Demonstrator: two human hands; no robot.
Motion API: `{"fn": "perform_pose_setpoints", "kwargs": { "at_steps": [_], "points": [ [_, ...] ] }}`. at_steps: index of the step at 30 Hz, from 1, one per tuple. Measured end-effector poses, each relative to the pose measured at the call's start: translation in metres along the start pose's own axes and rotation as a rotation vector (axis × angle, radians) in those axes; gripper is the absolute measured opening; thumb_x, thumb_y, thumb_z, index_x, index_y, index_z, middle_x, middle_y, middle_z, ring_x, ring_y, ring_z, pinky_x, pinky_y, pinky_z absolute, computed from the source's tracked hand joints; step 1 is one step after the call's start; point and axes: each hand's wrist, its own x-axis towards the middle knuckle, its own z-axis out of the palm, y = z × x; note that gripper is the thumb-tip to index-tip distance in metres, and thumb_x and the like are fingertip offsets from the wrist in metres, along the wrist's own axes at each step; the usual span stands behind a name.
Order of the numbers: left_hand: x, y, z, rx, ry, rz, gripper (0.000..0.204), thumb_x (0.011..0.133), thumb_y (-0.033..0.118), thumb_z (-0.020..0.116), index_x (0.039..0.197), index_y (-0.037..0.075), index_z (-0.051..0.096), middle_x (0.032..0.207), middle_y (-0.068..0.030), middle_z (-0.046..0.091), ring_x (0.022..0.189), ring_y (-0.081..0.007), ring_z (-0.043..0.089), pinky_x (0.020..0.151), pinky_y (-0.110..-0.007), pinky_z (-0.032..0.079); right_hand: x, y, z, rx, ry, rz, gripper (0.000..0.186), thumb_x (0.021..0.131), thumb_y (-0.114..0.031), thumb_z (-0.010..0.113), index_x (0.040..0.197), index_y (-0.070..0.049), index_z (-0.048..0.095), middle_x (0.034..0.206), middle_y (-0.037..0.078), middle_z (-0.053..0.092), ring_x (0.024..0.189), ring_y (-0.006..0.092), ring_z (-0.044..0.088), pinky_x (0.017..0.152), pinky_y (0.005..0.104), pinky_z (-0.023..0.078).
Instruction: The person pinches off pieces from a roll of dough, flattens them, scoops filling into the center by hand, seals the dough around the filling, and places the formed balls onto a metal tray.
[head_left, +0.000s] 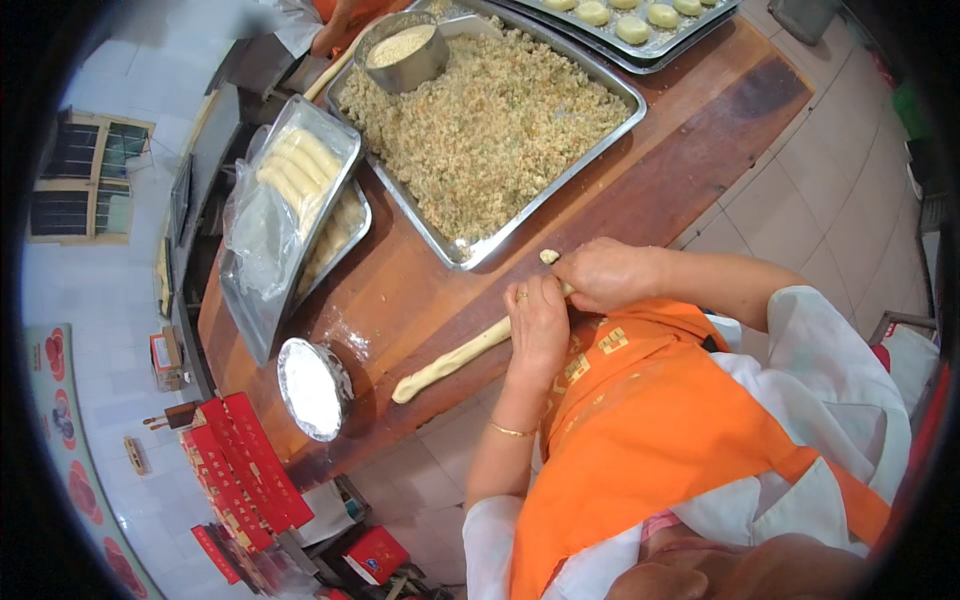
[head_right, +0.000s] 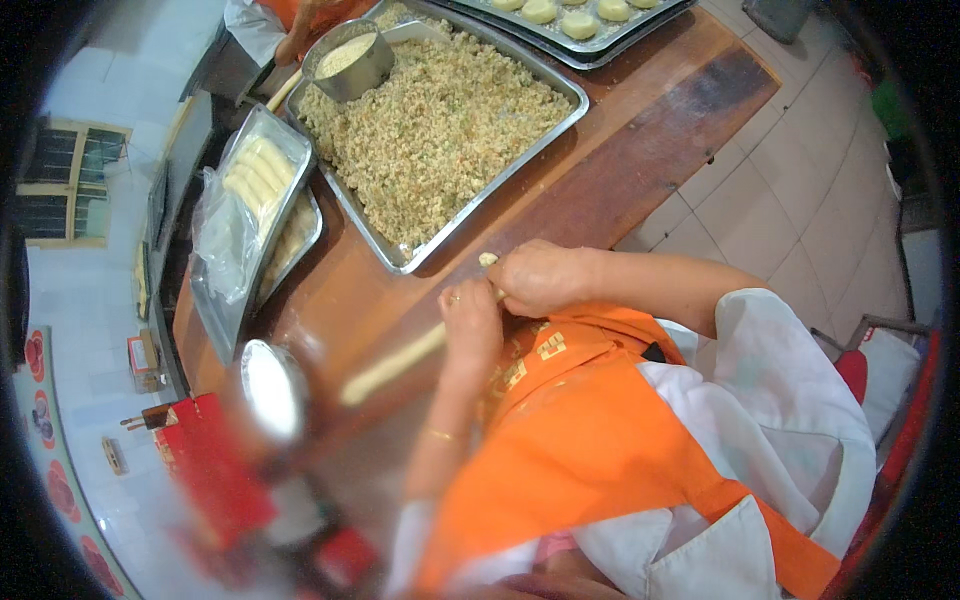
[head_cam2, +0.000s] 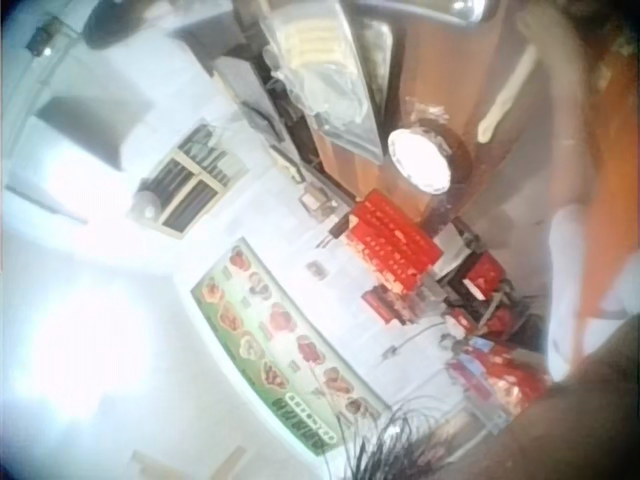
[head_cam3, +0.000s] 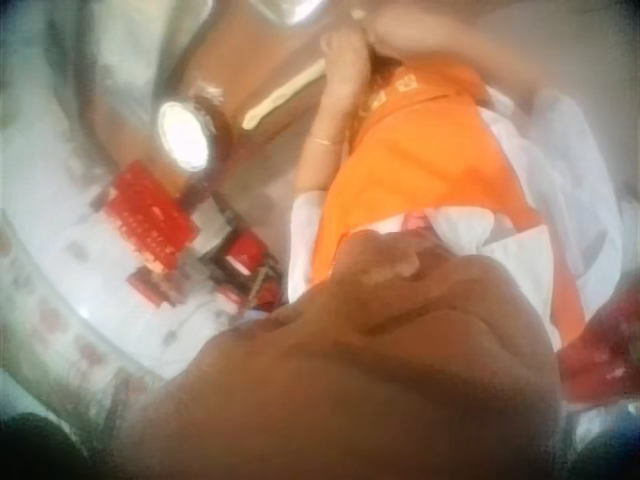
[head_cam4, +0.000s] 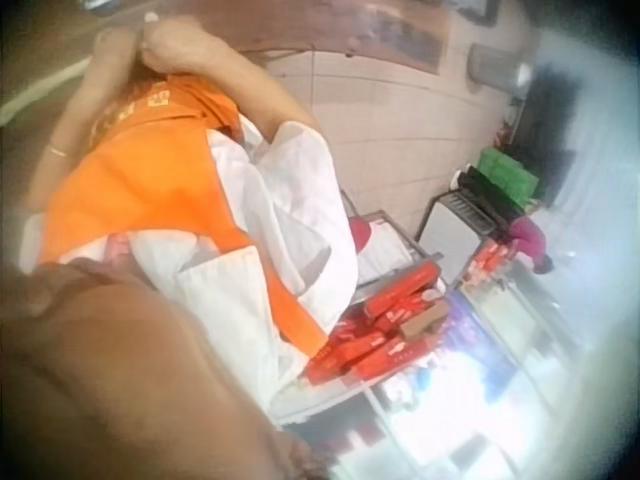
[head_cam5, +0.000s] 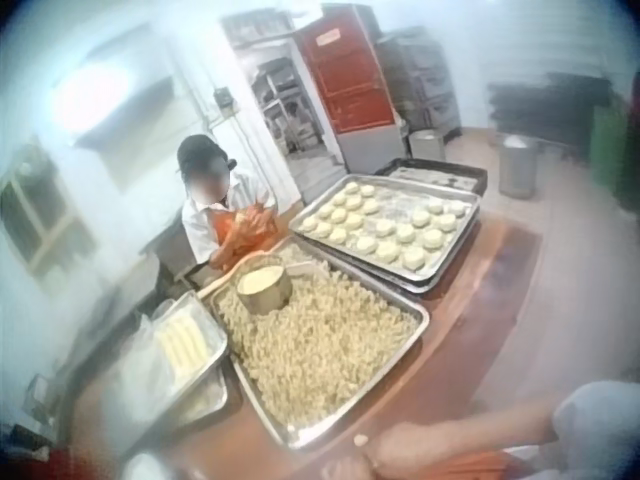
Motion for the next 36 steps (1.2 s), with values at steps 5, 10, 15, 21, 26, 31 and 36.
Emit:
{"fn": "perform_pose_setpoints", "kwargs": {
  "at_steps": [5, 10, 15, 21, 26, 31, 36],
  "points": [
    [0.004, 0.006, 0.014, 0.175, -0.036, -0.032, 0.013, 0.081, 0.003, 0.055, 0.094, 0.003, 0.056, 0.095, -0.0131, 0.056, 0.092, -0.0319, 0.056, 0.098, -0.049, 0.037, -0.001, 0.008, 0.009, -0.030, 0.011, 0.042, 0.020, 0.082, -0.018, 0.058, 0.082, 0.001, 0.065, 0.076, 0.027, 0.066, 0.078, 0.0442, 0.066, 0.070, 0.0509, 0.054],
    [0.012, 0.013, 0.024, 0.247, -0.033, -0.072, 0.014, 0.081, 0.008, 0.057, 0.094, 0.003, 0.057, 0.096, -0.0147, 0.055, 0.096, -0.0326, 0.055, 0.102, -0.048, 0.035, -0.010, 0.031, 0.010, 0.388, -0.068, 0.048, 0.021, 0.089, -0.019, 0.055, 0.083, -0.001, 0.063, 0.072, 0.015, 0.066, 0.066, 0.0285, 0.065, 0.063, 0.0415, 0.051],
    [0.017, 0.008, 0.029, 0.231, -0.155, -0.208, 0.025, 0.079, 0.012, 0.060, 0.102, 0.000, 0.059, 0.104, -0.0162, 0.056, 0.108, -0.0333, 0.053, 0.105, -0.050, 0.032, -0.030, 0.011, -0.029, 1.162, 0.095, 0.194, 0.026, 0.096, -0.028, 0.054, 0.093, -0.002, 0.059, 0.076, -0.001, 0.056, 0.067, 0.0077, 0.052, 0.060, 0.0268, 0.045],
    [0.025, 0.011, -0.014, -0.041, -0.049, -0.260, 0.038, 0.085, 0.013, 0.062, 0.117, -0.006, 0.055, 0.102, -0.0222, 0.056, 0.099, -0.0386, 0.057, 0.092, -0.049, 0.042, -0.052, 0.028, -0.026, -0.596, 0.535, 0.049, 0.044, 0.089, -0.014, 0.055, 0.131, -0.004, 0.054, 0.112, 0.013, 0.058, 0.102, 0.0275, 0.057, 0.085, 0.0389, 0.046],
    [0.050, 0.010, 0.002, -0.074, 0.000, -0.264, 0.023, 0.085, 0.007, 0.068, 0.105, -0.003, 0.062, 0.097, -0.0217, 0.057, 0.090, -0.0404, 0.060, 0.079, -0.046, 0.049, -0.055, 0.044, -0.002, -0.429, 0.382, 0.126, 0.050, 0.088, -0.013, 0.056, 0.136, -0.002, 0.051, 0.114, 0.012, 0.057, 0.105, 0.0298, 0.055, 0.091, 0.0420, 0.045],
    [0.053, 0.008, 0.007, -0.207, 0.138, -0.190, 0.015, 0.083, 0.000, 0.069, 0.097, -0.001, 0.065, 0.095, -0.0172, 0.061, 0.086, -0.0368, 0.060, 0.075, -0.044, 0.050, -0.060, 0.054, -0.014, -0.147, 0.448, 0.172, 0.036, 0.083, -0.008, 0.064, 0.117, -0.002, 0.057, 0.107, 0.016, 0.059, 0.103, 0.0362, 0.056, 0.090, 0.0458, 0.046],
    [0.078, 0.049, 0.009, -0.545, 0.288, -0.059, 0.015, 0.080, -0.004, 0.069, 0.094, 0.001, 0.065, 0.096, -0.0149, 0.064, 0.086, -0.0329, 0.062, 0.076, -0.040, 0.051, -0.069, 0.056, -0.012, 0.094, 0.493, 0.267, 0.025, 0.079, -0.005, 0.068, 0.099, -0.002, 0.053, 0.099, 0.018, 0.060, 0.096, 0.0397, 0.060, 0.082, 0.0462, 0.049]
  ]
}}
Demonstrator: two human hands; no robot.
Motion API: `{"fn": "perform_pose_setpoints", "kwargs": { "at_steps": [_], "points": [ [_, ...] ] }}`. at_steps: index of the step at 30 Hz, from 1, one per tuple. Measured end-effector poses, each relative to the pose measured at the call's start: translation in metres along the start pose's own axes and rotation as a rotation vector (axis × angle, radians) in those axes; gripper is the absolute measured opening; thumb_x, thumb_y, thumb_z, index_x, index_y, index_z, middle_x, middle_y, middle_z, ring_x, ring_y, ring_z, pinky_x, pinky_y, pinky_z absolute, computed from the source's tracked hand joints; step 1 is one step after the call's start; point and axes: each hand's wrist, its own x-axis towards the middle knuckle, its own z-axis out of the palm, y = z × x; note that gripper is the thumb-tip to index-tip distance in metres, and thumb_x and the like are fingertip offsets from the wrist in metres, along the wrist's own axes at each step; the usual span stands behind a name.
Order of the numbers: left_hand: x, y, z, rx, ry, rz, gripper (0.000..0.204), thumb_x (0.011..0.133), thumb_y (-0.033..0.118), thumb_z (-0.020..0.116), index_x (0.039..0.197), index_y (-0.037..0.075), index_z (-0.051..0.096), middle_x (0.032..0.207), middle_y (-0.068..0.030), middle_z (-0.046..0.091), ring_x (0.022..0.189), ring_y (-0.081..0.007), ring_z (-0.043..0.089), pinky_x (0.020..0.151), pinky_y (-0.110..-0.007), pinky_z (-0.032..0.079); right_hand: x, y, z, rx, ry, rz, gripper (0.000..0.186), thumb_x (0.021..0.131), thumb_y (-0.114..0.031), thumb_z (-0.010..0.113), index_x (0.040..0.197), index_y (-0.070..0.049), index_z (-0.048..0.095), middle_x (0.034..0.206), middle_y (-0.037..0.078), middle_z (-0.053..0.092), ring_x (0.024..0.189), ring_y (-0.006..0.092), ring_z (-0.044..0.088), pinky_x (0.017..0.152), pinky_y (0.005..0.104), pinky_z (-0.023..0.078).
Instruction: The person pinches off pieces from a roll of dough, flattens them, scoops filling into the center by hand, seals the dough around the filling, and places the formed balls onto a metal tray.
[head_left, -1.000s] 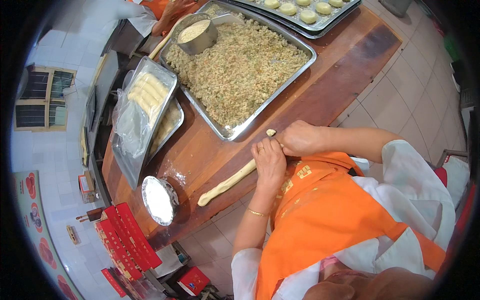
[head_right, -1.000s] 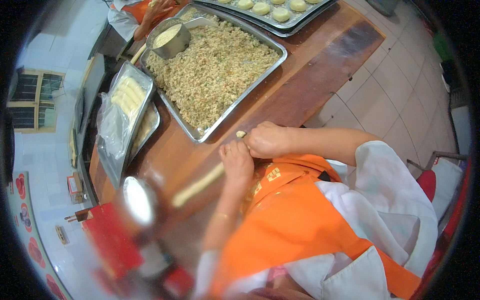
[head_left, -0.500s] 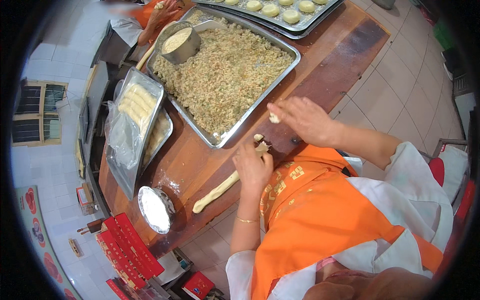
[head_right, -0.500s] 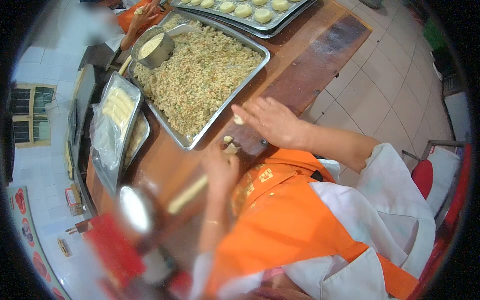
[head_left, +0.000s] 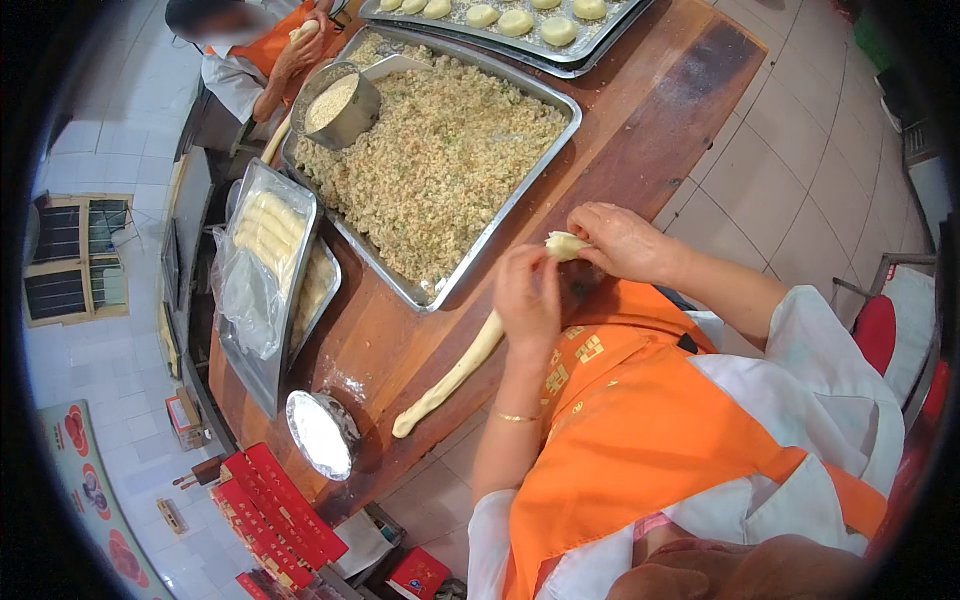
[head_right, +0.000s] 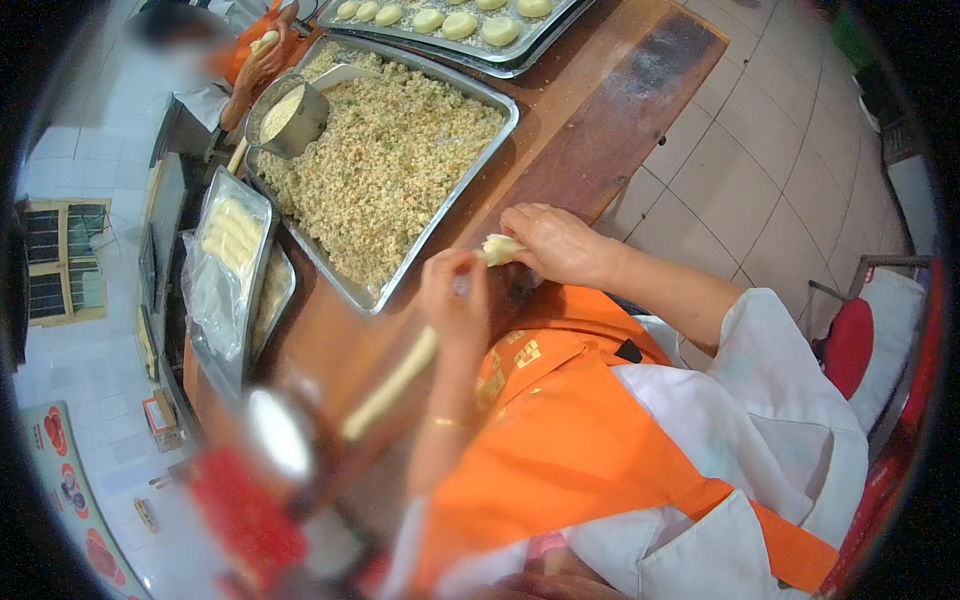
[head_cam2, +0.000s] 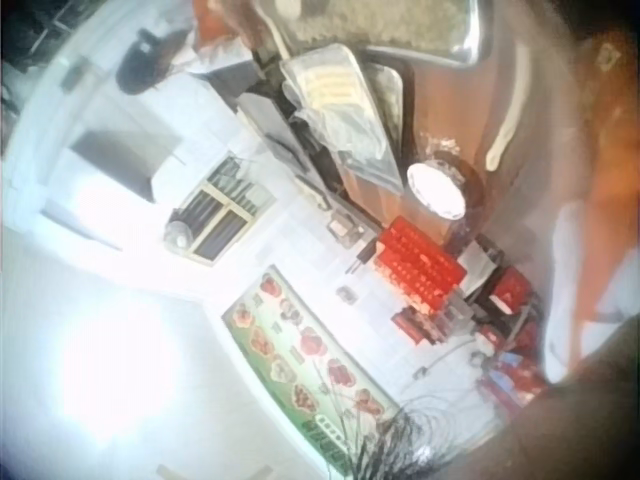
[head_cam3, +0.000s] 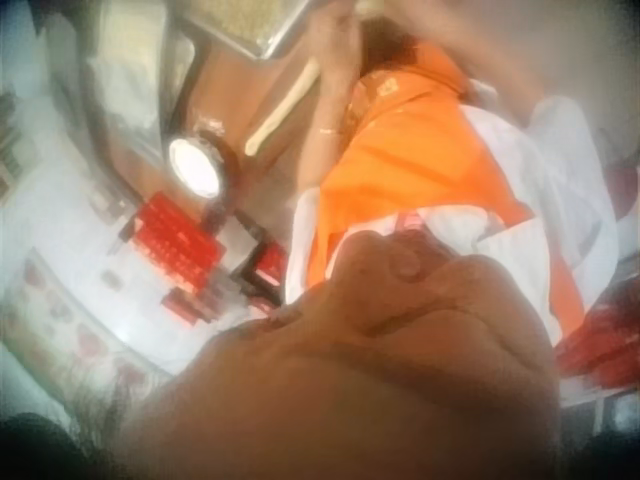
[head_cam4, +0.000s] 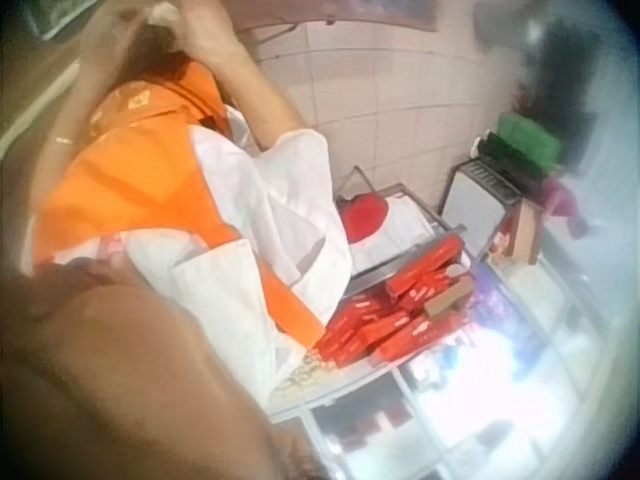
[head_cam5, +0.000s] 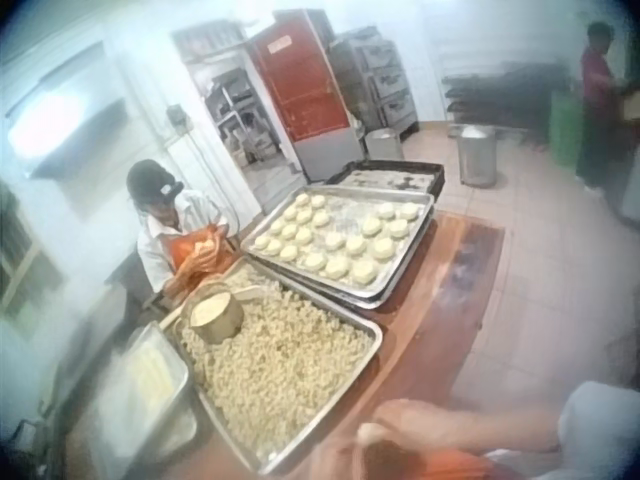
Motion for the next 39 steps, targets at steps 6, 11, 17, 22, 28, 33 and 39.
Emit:
{"fn": "perform_pose_setpoints", "kwargs": {
  "at_steps": [6, 11, 17, 22, 28, 33, 39],
  "points": [
    [-0.007, -0.021, 0.028, 0.189, -0.202, 0.300, 0.014, 0.081, -0.002, 0.069, 0.094, 0.002, 0.066, 0.097, -0.0127, 0.067, 0.088, -0.0316, 0.064, 0.077, -0.039, 0.051, -0.020, 0.005, -0.023, 0.096, 0.128, 0.112, 0.024, 0.083, -0.003, 0.067, 0.104, -0.002, 0.055, 0.098, 0.013, 0.062, 0.084, 0.0296, 0.062, 0.076, 0.0395, 0.051],
    [0.036, -0.019, 0.046, 0.048, -0.282, 0.016, 0.026, 0.088, 0.007, 0.064, 0.114, 0.005, 0.066, 0.117, -0.0169, 0.064, 0.108, -0.0347, 0.061, 0.093, -0.043, 0.047, -0.033, 0.007, -0.049, 0.246, 0.354, 0.171, 0.027, 0.086, -0.001, 0.064, 0.112, -0.002, 0.058, 0.099, 0.011, 0.062, 0.080, 0.0234, 0.063, 0.075, 0.0334, 0.052],
    [0.063, -0.009, 0.079, 0.409, -0.597, 0.376, 0.068, 0.090, 0.037, 0.064, 0.150, 0.013, 0.039, 0.158, -0.0164, 0.027, 0.148, -0.0320, 0.022, 0.118, -0.051, 0.020, -0.040, 0.010, -0.062, 0.292, 0.470, 0.156, 0.028, 0.087, 0.003, 0.061, 0.114, -0.002, 0.059, 0.103, 0.011, 0.064, 0.088, 0.0209, 0.066, 0.076, 0.0311, 0.054],
    [0.075, -0.004, 0.092, 0.436, -0.611, 0.356, 0.071, 0.089, 0.036, 0.065, 0.151, 0.015, 0.038, 0.162, -0.0164, 0.020, 0.150, -0.0339, 0.018, 0.118, -0.055, 0.017, -0.049, 0.031, -0.061, 0.290, 0.513, 0.247, 0.027, 0.088, 0.001, 0.061, 0.115, -0.002, 0.059, 0.104, 0.010, 0.066, 0.090, 0.0192, 0.067, 0.077, 0.0300, 0.054],
    [0.086, -0.015, 0.107, 0.499, -0.552, 0.406, 0.067, 0.094, 0.039, 0.057, 0.152, 0.014, 0.035, 0.161, -0.0154, 0.021, 0.147, -0.0318, 0.026, 0.115, -0.049, 0.027, -0.034, -0.001, -0.075, 0.256, 0.537, 0.136, 0.024, 0.089, -0.001, 0.061, 0.114, -0.002, 0.060, 0.101, 0.010, 0.066, 0.085, 0.0200, 0.066, 0.076, 0.0295, 0.053],
    [0.094, -0.022, 0.100, -0.064, -0.407, 0.269, 0.066, 0.096, 0.034, 0.055, 0.151, 0.004, 0.033, 0.151, -0.0186, 0.041, 0.141, -0.0349, 0.036, 0.117, -0.047, 0.025, -0.066, 0.000, -0.076, 0.253, 0.533, 0.175, 0.021, 0.090, -0.001, 0.061, 0.111, -0.002, 0.061, 0.097, 0.009, 0.067, 0.084, 0.0184, 0.066, 0.073, 0.0285, 0.052],
    [0.063, -0.003, 0.097, 0.201, -0.562, 0.543, 0.059, 0.096, 0.032, 0.054, 0.147, 0.006, 0.040, 0.151, -0.0159, 0.041, 0.143, -0.0307, 0.034, 0.119, -0.047, 0.022, -0.089, -0.006, -0.063, 0.225, 0.498, 0.202, 0.019, 0.091, -0.001, 0.061, 0.110, -0.002, 0.062, 0.094, 0.009, 0.068, 0.083, 0.0177, 0.067, 0.071, 0.0283, 0.053]
  ]
}}
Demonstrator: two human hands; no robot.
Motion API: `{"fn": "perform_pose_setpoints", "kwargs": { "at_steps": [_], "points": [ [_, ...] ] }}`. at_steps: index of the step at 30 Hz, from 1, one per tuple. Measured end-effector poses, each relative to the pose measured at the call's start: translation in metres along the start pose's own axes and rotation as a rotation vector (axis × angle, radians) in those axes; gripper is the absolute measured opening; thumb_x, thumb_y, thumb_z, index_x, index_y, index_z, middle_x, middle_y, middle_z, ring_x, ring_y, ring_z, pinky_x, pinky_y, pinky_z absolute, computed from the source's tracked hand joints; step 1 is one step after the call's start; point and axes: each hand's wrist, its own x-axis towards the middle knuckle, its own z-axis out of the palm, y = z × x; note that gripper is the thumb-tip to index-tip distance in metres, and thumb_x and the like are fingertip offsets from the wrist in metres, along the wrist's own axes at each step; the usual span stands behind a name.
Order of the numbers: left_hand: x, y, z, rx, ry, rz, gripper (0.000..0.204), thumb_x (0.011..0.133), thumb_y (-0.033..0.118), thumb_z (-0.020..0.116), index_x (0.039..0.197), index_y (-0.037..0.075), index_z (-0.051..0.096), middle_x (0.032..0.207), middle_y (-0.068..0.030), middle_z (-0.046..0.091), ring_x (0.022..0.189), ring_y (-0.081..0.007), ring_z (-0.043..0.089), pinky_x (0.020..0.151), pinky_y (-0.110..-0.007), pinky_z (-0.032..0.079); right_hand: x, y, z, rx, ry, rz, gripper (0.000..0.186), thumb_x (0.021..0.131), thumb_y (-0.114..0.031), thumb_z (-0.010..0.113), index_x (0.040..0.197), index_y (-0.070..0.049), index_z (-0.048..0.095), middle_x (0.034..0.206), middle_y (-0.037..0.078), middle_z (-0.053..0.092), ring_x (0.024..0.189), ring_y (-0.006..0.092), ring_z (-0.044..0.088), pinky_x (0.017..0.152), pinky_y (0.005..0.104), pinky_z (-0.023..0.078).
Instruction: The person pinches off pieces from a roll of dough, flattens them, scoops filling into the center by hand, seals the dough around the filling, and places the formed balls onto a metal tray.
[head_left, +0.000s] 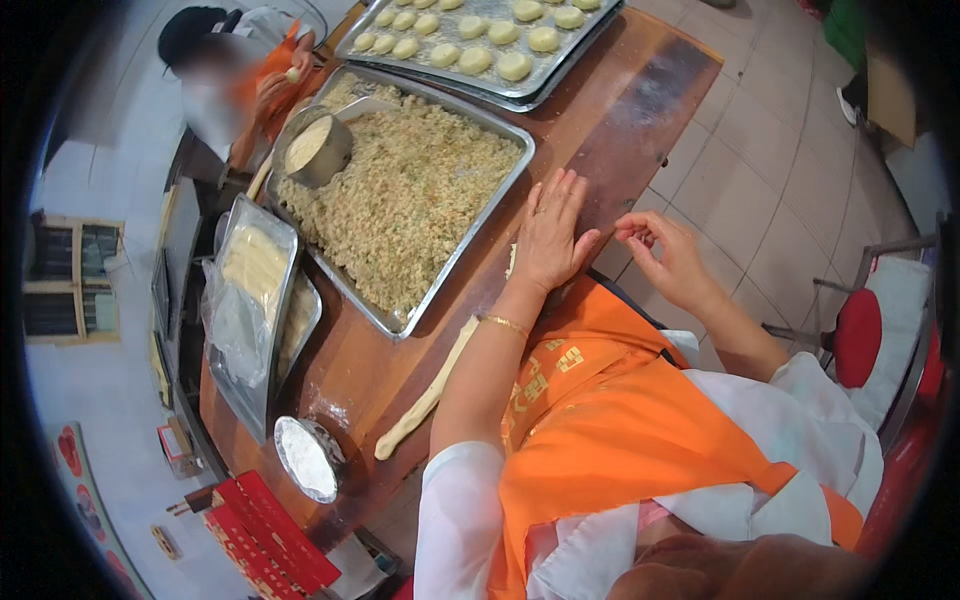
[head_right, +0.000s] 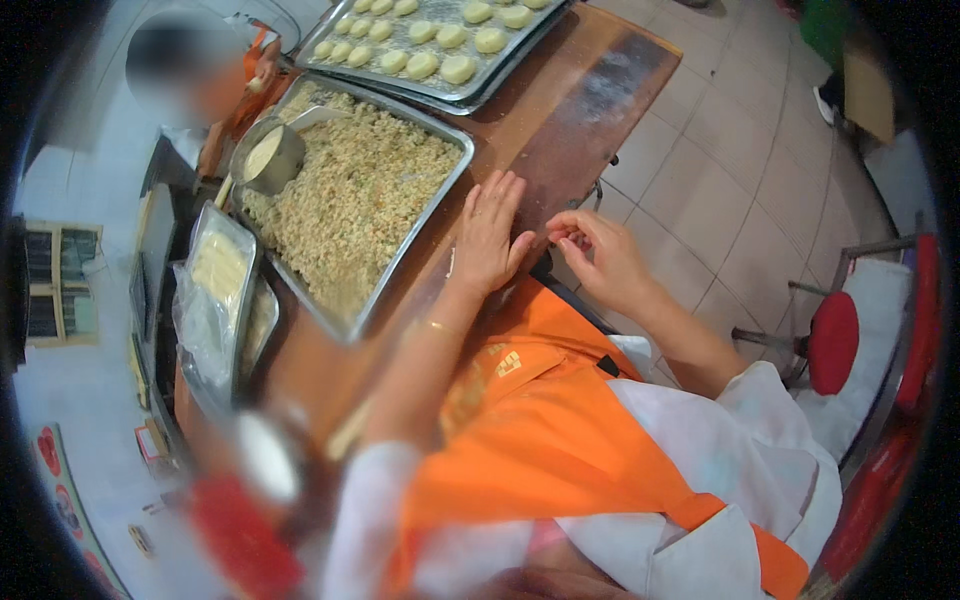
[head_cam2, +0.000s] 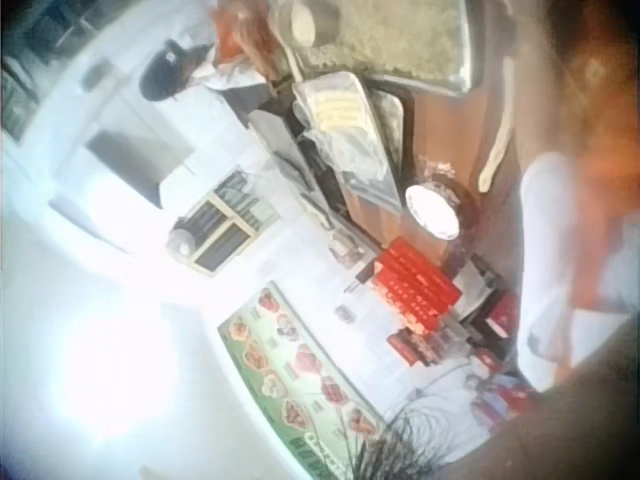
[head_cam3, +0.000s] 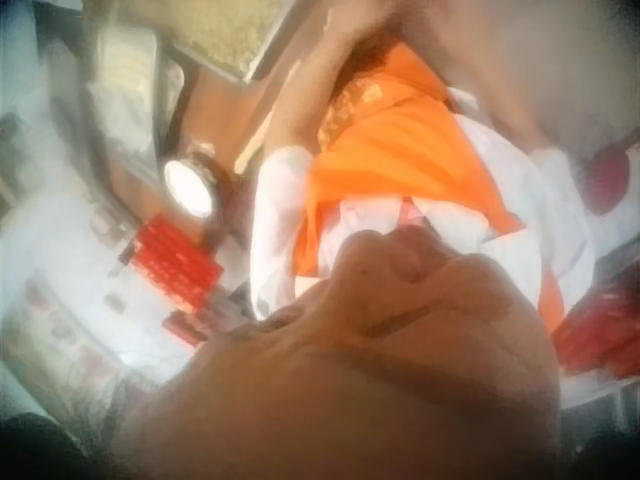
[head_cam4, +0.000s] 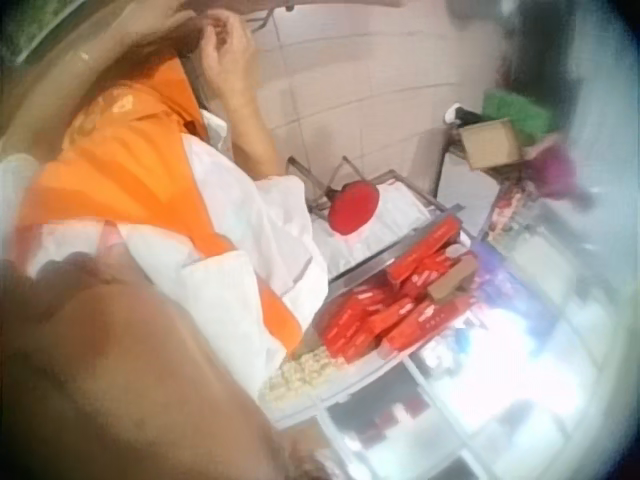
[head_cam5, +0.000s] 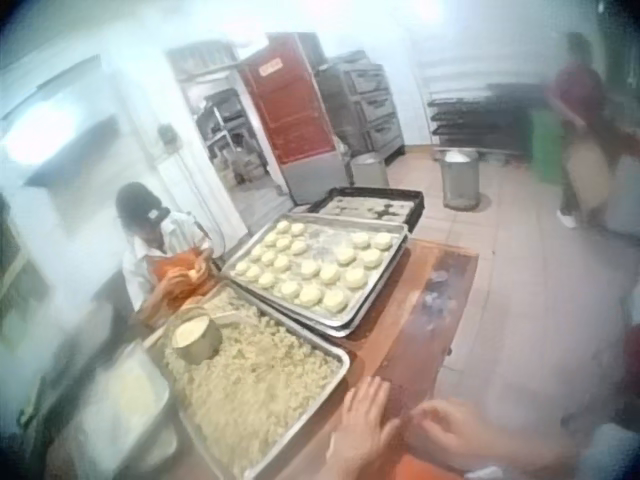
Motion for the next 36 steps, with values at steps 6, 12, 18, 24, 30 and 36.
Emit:
{"fn": "perform_pose_setpoints", "kwargs": {
  "at_steps": [6, 12, 18, 24, 30, 36],
  "points": [
    [-0.037, -0.015, 0.001, -0.261, 0.197, -0.167, 0.045, 0.094, 0.010, 0.050, 0.138, 0.001, 0.050, 0.145, -0.0183, 0.047, 0.139, -0.0324, 0.039, 0.115, -0.045, 0.031, 0.030, -0.030, 0.020, 0.050, -0.051, -0.129, 0.012, 0.090, 0.000, 0.062, 0.102, 0.000, 0.064, 0.089, 0.009, 0.066, 0.082, 0.0202, 0.068, 0.070, 0.0288, 0.053],
    [-0.082, 0.008, -0.026, 0.155, 0.159, -0.156, 0.024, 0.085, 0.002, 0.053, 0.107, 0.000, 0.061, 0.102, -0.0158, 0.055, 0.100, -0.0352, 0.055, 0.095, -0.046, 0.044, 0.097, -0.026, 0.080, -0.051, -0.171, -0.426, 0.012, 0.087, -0.002, 0.064, 0.099, -0.001, 0.067, 0.085, 0.012, 0.066, 0.084, 0.0286, 0.068, 0.074, 0.0366, 0.054],
    [-0.107, 0.028, -0.063, -0.570, 0.520, -0.686, 0.014, 0.088, 0.007, 0.054, 0.100, 0.000, 0.057, 0.104, -0.0165, 0.060, 0.090, -0.0317, 0.062, 0.079, -0.043, 0.050, 0.191, -0.001, 0.132, -0.528, -0.469, -0.331, 0.066, 0.081, -0.021, 0.077, 0.140, -0.009, 0.049, 0.131, 0.025, 0.054, 0.110, 0.0394, 0.060, 0.091, 0.0415, 0.051],
    [-0.148, 0.033, -0.084, -1.977, 0.852, -0.616, 0.043, 0.098, 0.022, 0.039, 0.132, -0.005, 0.040, 0.129, -0.0334, 0.054, 0.114, -0.0449, 0.061, 0.094, -0.050, 0.054, 0.245, -0.017, 0.145, -1.040, -0.708, -0.343, 0.101, 0.080, -0.041, 0.077, 0.156, -0.012, 0.018, 0.158, 0.026, 0.020, 0.130, 0.0394, 0.049, 0.103, 0.0413, 0.046],
    [-0.168, 0.032, -0.072, -2.023, 0.903, -0.645, 0.042, 0.098, 0.022, 0.039, 0.131, -0.004, 0.042, 0.127, -0.0322, 0.056, 0.113, -0.0435, 0.061, 0.094, -0.049, 0.054, 0.243, 0.022, 0.175, -1.108, -0.539, -0.458, 0.072, 0.090, -0.046, 0.062, 0.135, 0.007, 0.041, 0.113, 0.020, 0.053, 0.103, 0.0330, 0.063, 0.083, 0.0417, 0.054],
    [-0.167, 0.031, -0.073, -2.061, 0.938, -0.663, 0.041, 0.098, 0.022, 0.040, 0.130, -0.003, 0.043, 0.125, -0.0299, 0.058, 0.112, -0.0425, 0.062, 0.093, -0.048, 0.055, 0.242, 0.050, 0.181, -1.002, -0.665, -0.582, 0.040, 0.091, -0.036, 0.063, 0.102, 0.000, 0.052, 0.097, 0.020, 0.056, 0.079, 0.0367, 0.066, 0.070, 0.0446, 0.054]
  ]
}}
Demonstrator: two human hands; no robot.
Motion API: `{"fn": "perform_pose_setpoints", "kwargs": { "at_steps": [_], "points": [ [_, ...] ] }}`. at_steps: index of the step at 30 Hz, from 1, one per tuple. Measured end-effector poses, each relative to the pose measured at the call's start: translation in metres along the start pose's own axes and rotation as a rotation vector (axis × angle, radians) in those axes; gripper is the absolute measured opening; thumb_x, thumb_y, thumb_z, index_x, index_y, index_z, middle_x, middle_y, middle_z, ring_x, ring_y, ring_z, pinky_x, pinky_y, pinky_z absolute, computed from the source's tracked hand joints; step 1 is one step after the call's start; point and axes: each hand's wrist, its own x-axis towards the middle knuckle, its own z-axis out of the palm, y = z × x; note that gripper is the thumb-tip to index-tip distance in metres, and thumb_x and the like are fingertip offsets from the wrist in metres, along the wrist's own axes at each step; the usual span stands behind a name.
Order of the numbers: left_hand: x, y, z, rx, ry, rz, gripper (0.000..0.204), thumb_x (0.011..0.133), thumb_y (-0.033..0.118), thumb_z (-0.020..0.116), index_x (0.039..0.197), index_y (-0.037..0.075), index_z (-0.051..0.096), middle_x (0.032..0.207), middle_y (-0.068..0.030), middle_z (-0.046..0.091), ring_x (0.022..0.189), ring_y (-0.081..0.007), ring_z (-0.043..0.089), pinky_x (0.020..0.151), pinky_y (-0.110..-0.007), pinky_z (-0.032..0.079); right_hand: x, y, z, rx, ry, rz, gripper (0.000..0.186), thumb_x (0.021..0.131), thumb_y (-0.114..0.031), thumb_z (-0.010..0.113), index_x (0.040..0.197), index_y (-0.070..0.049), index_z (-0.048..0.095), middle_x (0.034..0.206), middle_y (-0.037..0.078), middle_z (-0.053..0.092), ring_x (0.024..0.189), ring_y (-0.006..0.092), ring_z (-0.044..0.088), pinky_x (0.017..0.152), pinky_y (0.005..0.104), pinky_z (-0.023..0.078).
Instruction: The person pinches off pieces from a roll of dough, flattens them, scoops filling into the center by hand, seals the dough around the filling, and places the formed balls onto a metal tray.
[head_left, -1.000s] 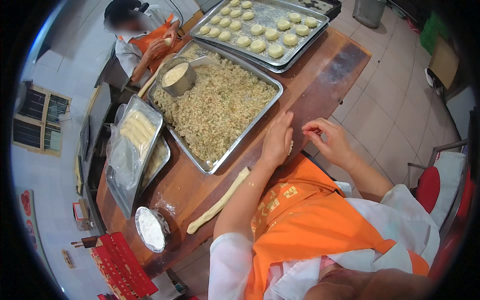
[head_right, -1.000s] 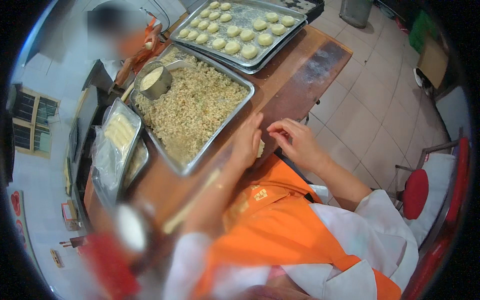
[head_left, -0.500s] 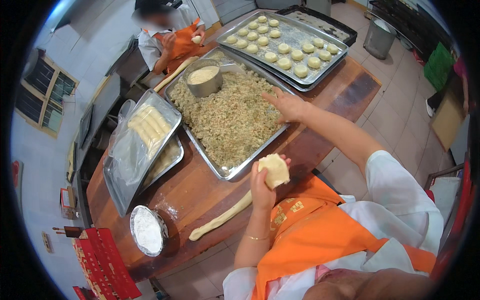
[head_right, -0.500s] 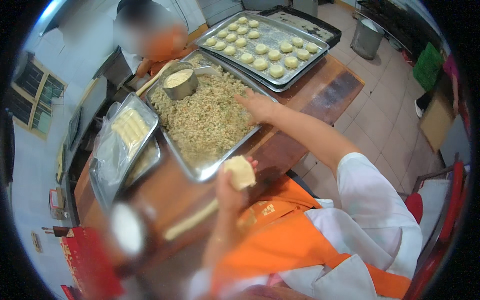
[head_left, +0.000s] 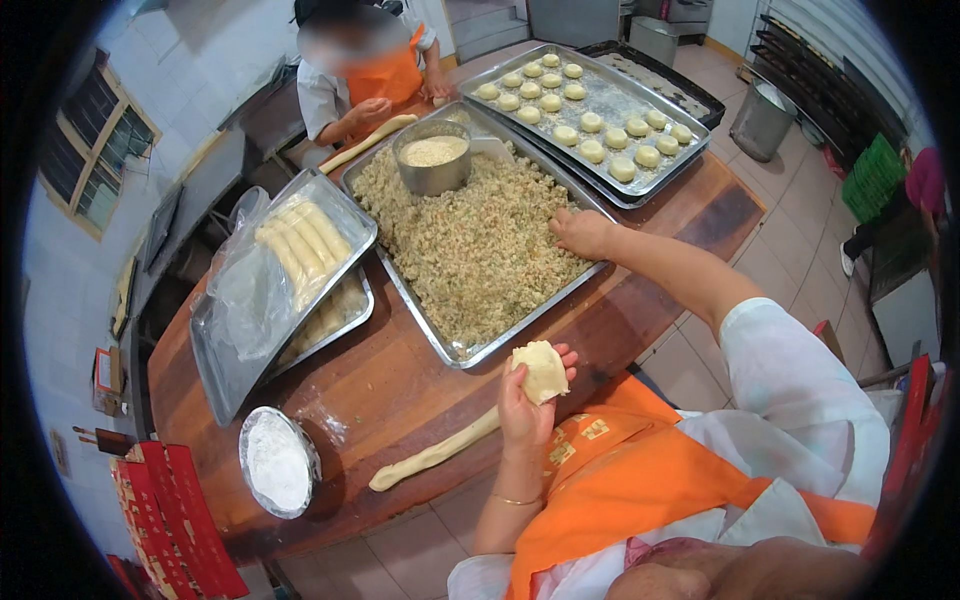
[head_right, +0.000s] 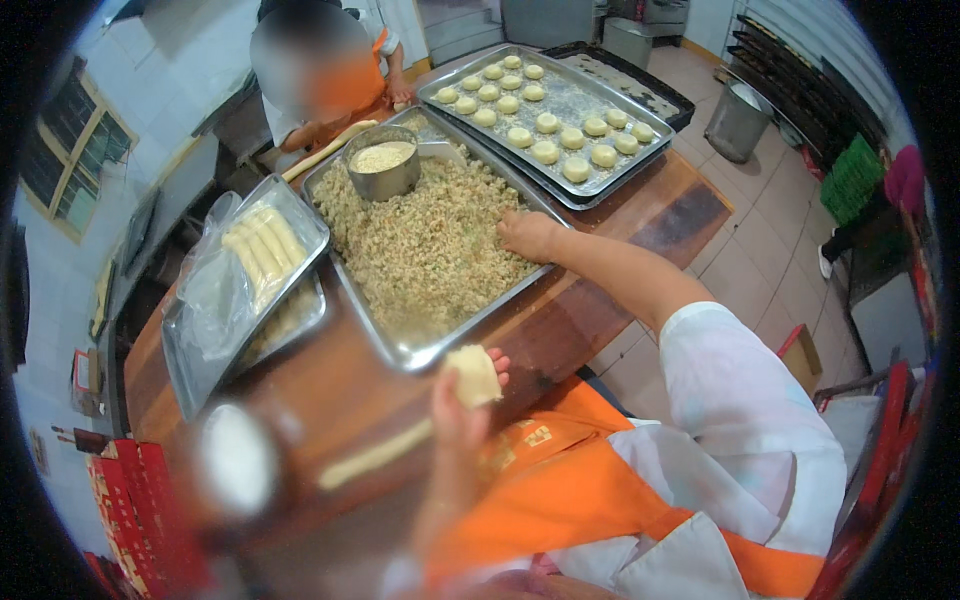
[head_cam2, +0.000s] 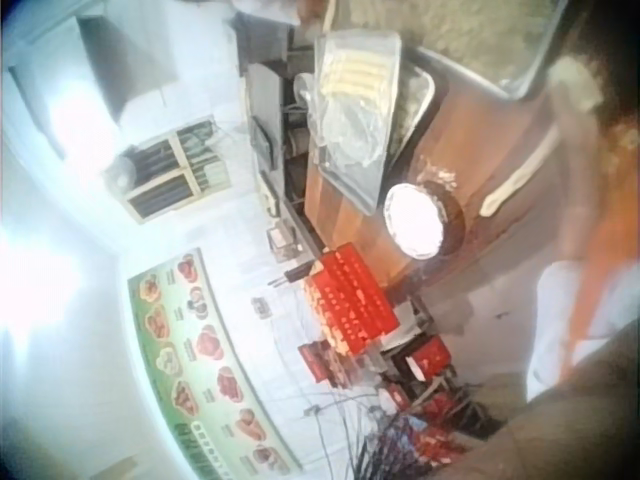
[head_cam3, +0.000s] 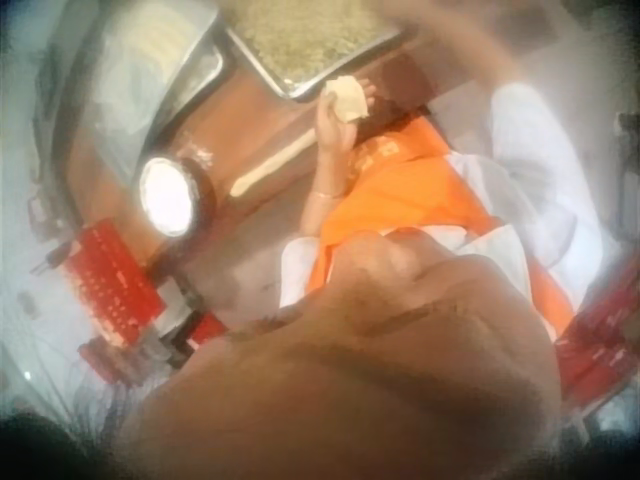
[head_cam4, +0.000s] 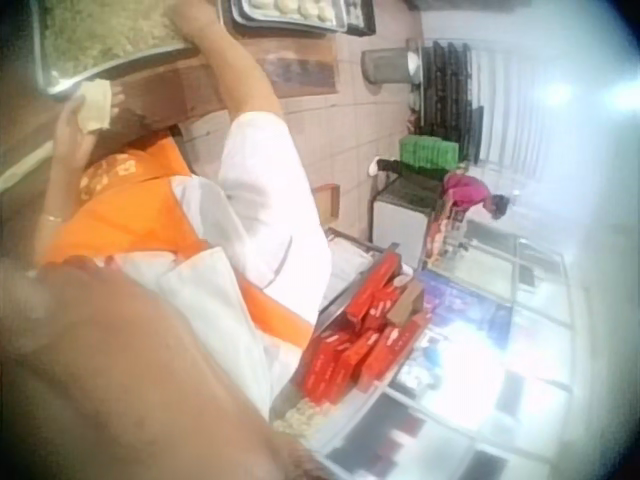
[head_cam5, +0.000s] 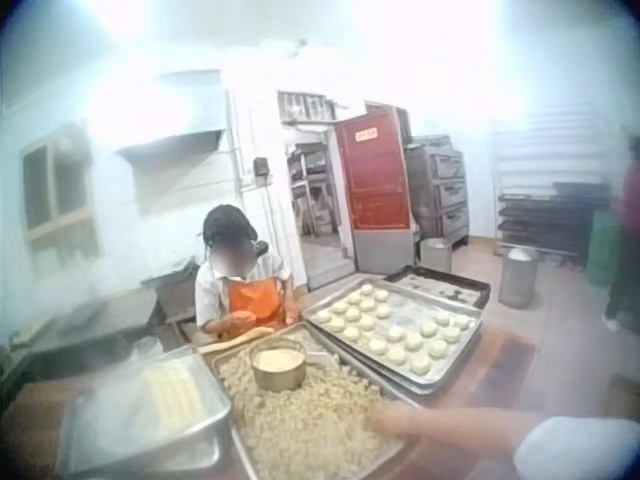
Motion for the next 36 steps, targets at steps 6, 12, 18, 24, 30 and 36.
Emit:
{"fn": "perform_pose_setpoints", "kwargs": {
  "at_steps": [6, 12, 18, 24, 30, 36],
  "points": [
    [-0.003, 0.001, 0.008, 0.031, 0.012, -0.001, 0.040, 0.098, 0.019, 0.037, 0.130, -0.003, 0.042, 0.121, -0.0287, 0.059, 0.108, -0.0419, 0.063, 0.090, -0.047, 0.055, 0.007, -0.007, -0.014, 0.190, -0.046, 0.124, 0.026, 0.093, -0.025, 0.058, 0.101, -0.001, 0.051, 0.098, 0.025, 0.064, 0.079, 0.0430, 0.066, 0.071, 0.0494, 0.053],
    [-0.011, -0.001, -0.003, 0.039, 0.012, -0.020, 0.038, 0.098, 0.016, 0.035, 0.129, -0.003, 0.042, 0.119, -0.0283, 0.060, 0.106, -0.0411, 0.064, 0.089, -0.047, 0.055, 0.010, -0.052, -0.023, 0.356, 0.120, 0.382, 0.064, 0.096, -0.053, 0.051, 0.119, 0.006, 0.048, 0.123, 0.033, 0.054, 0.095, 0.0456, 0.064, 0.085, 0.0495, 0.052],
    [-0.009, -0.012, 0.005, 0.010, 0.027, -0.048, 0.036, 0.098, 0.016, 0.034, 0.127, -0.003, 0.043, 0.119, -0.0280, 0.060, 0.106, -0.0405, 0.064, 0.089, -0.046, 0.055, 0.005, -0.060, -0.012, 0.249, 0.149, 0.238, 0.054, 0.096, -0.049, 0.054, 0.107, 0.004, 0.055, 0.104, 0.027, 0.062, 0.085, 0.0425, 0.067, 0.071, 0.0500, 0.055],
    [-0.003, -0.012, 0.006, 0.029, 0.021, -0.038, 0.040, 0.096, 0.019, 0.039, 0.129, -0.003, 0.044, 0.120, -0.0279, 0.060, 0.106, -0.0403, 0.063, 0.089, -0.047, 0.054, 0.015, -0.058, -0.018, 0.272, 0.087, 0.190, 0.030, 0.094, -0.031, 0.056, 0.095, -0.001, 0.058, 0.084, 0.024, 0.066, 0.078, 0.0412, 0.066, 0.069, 0.0505, 0.053],
    [-0.006, -0.002, -0.006, -0.033, 0.043, -0.004, 0.039, 0.097, 0.018, 0.039, 0.129, -0.004, 0.045, 0.119, -0.0273, 0.060, 0.106, -0.0401, 0.063, 0.089, -0.046, 0.055, 0.038, -0.032, 0.000, 1.117, 0.253, 0.592, 0.033, 0.099, -0.037, 0.051, 0.106, -0.007, 0.062, 0.100, 0.010, 0.067, 0.087, 0.0261, 0.062, 0.068, 0.0437, 0.048],
    [-0.011, 0.007, -0.002, -0.044, 0.081, 0.036, 0.040, 0.097, 0.018, 0.039, 0.129, -0.004, 0.046, 0.120, -0.0270, 0.061, 0.106, -0.0393, 0.063, 0.090, -0.046, 0.055, 0.033, -0.054, -0.031, 1.564, 0.255, 0.521, 0.035, 0.103, -0.042, 0.047, 0.099, -0.011, 0.064, 0.095, -0.003, 0.059, 0.082, 0.0083, 0.048, 0.067, 0.0293, 0.040]
  ]
}}
